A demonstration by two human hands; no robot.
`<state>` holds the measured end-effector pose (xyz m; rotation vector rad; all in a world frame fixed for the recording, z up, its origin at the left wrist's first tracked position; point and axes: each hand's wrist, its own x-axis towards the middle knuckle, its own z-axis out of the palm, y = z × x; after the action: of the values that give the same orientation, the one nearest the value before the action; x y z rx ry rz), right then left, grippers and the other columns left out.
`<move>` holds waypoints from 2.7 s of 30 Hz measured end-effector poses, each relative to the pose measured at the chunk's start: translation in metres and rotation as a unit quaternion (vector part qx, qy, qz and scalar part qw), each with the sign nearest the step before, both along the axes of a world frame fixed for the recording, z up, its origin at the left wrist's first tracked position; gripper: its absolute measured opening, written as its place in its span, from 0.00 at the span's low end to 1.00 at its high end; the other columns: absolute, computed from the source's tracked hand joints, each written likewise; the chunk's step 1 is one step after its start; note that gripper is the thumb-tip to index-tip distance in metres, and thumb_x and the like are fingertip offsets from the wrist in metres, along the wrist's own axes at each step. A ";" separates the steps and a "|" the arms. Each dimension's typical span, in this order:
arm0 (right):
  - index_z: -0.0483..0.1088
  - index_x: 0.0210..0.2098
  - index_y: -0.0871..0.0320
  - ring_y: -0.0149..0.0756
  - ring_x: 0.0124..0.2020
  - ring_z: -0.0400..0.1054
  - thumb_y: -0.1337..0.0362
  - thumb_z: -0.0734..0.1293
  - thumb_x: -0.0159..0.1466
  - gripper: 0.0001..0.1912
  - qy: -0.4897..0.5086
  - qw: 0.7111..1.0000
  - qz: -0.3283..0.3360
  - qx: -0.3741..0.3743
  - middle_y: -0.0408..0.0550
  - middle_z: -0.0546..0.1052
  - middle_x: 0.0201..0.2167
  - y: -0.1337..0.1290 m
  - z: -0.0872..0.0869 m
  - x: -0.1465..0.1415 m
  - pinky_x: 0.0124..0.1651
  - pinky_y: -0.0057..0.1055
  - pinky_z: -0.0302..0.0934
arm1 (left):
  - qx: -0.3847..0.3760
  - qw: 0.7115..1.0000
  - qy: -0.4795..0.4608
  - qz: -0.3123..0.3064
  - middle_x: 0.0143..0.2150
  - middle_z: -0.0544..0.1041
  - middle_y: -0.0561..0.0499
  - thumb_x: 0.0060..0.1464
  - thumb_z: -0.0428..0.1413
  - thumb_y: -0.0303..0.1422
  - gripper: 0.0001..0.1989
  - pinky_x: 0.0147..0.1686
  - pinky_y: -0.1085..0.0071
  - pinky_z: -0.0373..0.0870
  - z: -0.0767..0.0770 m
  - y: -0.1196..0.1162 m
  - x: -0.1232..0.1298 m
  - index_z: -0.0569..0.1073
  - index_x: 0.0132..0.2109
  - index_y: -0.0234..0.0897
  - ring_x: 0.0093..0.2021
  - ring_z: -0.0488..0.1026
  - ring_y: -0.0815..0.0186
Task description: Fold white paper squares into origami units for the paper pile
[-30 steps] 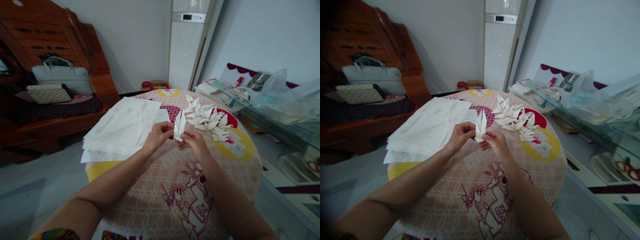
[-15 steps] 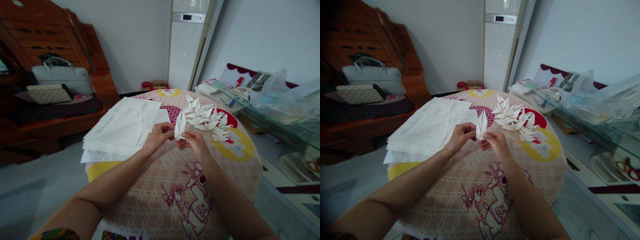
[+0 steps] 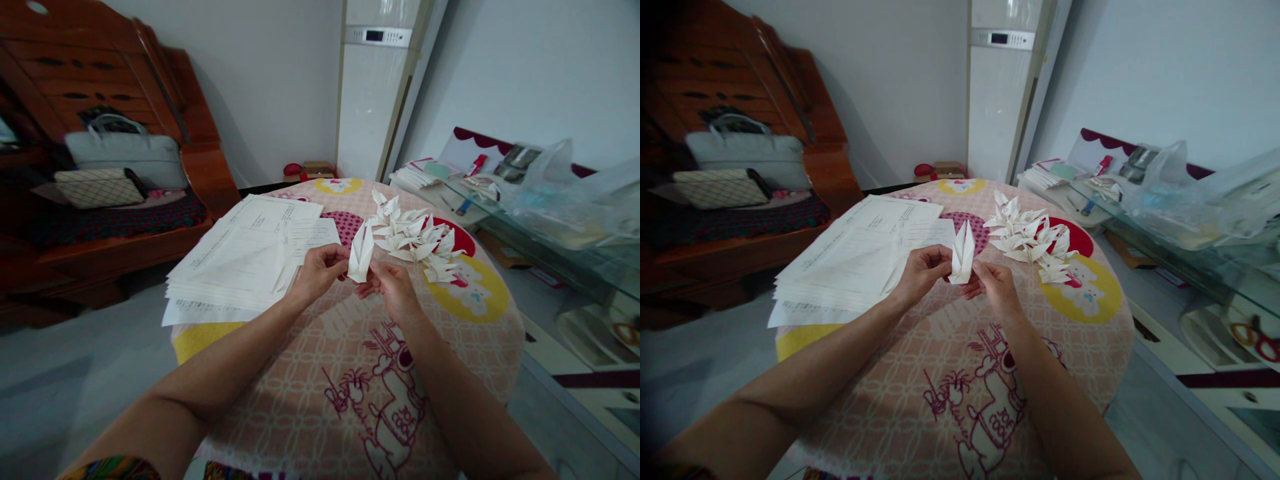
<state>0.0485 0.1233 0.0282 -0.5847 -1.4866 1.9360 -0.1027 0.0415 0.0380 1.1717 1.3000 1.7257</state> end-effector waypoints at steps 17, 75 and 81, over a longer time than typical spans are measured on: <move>0.78 0.31 0.60 0.33 0.18 0.73 0.51 0.76 0.52 0.18 -0.025 0.997 -0.040 0.068 0.47 0.81 0.23 0.002 -0.004 -0.001 0.21 0.27 0.70 | 0.044 0.998 -0.047 -0.009 0.30 0.75 0.54 0.47 0.65 0.32 0.12 0.27 0.77 0.70 -0.008 0.004 0.000 0.70 0.36 0.33 0.25 0.72 0.73; 0.81 0.31 0.52 0.37 0.30 0.74 0.63 0.74 0.53 0.05 0.039 0.981 -0.124 0.142 0.42 0.81 0.29 0.000 -0.001 0.000 0.37 0.39 0.74 | 0.093 0.970 0.212 0.071 0.38 0.78 0.46 0.56 0.58 0.31 0.06 0.39 0.72 0.75 0.016 -0.020 0.016 0.77 0.40 0.34 0.36 0.77 0.67; 0.81 0.32 0.51 0.38 0.32 0.74 0.64 0.74 0.53 0.06 0.052 0.972 -0.128 0.190 0.43 0.81 0.31 0.002 -0.003 0.001 0.39 0.38 0.72 | 0.092 0.966 0.231 0.070 0.40 0.79 0.46 0.55 0.58 0.28 0.07 0.39 0.71 0.76 0.021 -0.023 0.017 0.78 0.41 0.35 0.38 0.76 0.66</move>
<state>0.0496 0.1257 0.0252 -0.4668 -1.5756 1.4180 -0.0854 0.0183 0.0589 1.7014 1.5455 1.7653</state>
